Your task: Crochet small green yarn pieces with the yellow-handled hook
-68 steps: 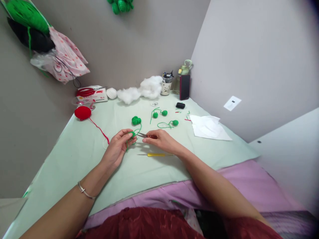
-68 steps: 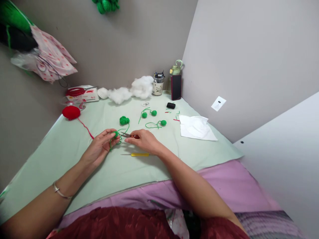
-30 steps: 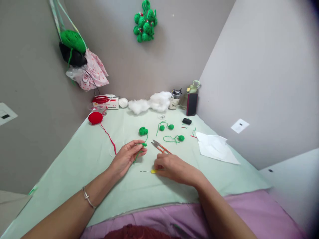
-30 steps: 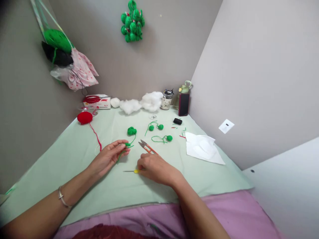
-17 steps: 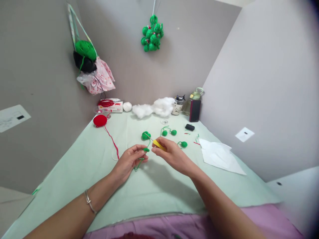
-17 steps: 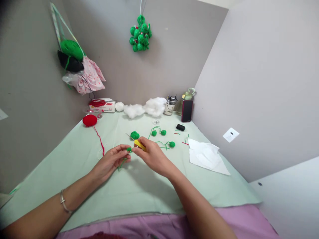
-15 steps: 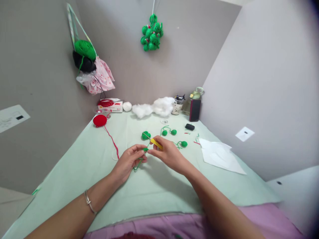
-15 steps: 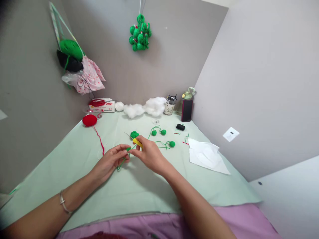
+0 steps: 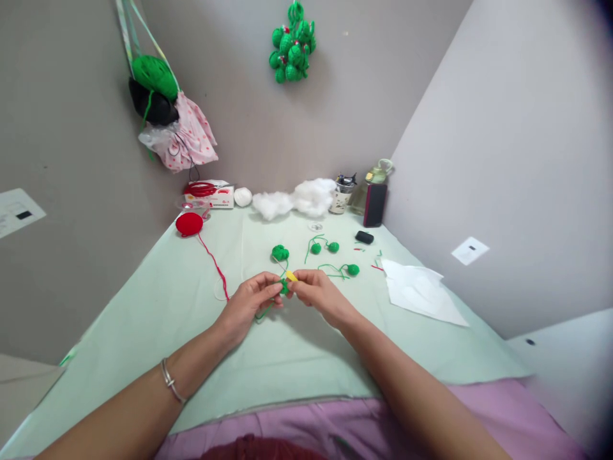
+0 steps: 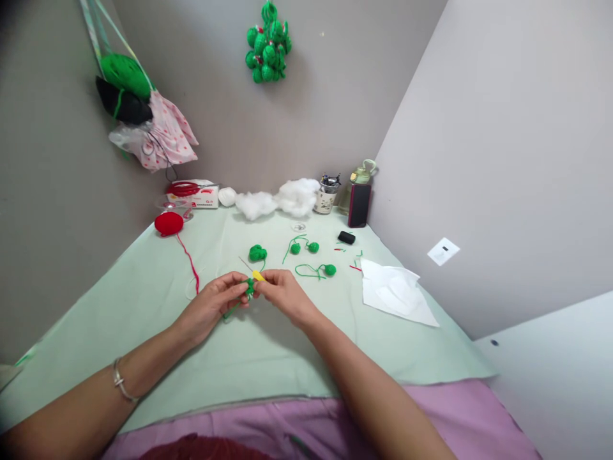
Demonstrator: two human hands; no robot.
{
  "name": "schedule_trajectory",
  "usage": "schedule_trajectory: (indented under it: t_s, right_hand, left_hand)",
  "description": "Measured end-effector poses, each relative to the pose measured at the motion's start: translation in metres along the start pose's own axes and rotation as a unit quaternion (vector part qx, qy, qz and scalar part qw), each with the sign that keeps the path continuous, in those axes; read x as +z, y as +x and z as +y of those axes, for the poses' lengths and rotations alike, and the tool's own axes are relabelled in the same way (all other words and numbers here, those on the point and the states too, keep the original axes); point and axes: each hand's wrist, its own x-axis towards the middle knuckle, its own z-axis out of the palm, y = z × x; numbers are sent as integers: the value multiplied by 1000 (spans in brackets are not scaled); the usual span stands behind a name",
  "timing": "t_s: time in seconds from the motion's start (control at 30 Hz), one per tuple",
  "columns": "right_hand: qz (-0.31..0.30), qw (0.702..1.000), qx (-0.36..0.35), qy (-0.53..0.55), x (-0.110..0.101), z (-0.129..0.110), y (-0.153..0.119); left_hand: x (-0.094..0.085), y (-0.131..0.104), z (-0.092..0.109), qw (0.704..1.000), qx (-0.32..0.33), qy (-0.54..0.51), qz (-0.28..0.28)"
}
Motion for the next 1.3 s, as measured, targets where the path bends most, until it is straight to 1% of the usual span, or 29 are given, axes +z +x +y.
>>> schedule_trajectory:
  t_s: [0.1,0.17,0.27,0.47,0.63,0.97,1.3]
  right_hand:
    - [-39,997,34,58,-1,2,2]
    - [-45,994,45,84,-1,3,3]
    - [-15,993,36,112,-1,3,3]
    - [99,985,-22,143,-9,6,3]
    - [139,972,-51,182,-10,9,3]
    - [170,951,-76,246,-6,6,3]
    - [156,947,-86,269,-5,7,4]
  left_hand:
    - [-2,0,1,999,-15,-11,-33]
    - [-3,1,1,999,-21,-18,-41]
    - [-4,1,1,999,-21,-29,-31]
    - [0,0,2,999,-28,-43,13]
    - [0,0,3,998,-33,-48,25]
    - [0,0,1,998,-32,-47,28]
    - [-1,0,-2,999,-24,-33,19]
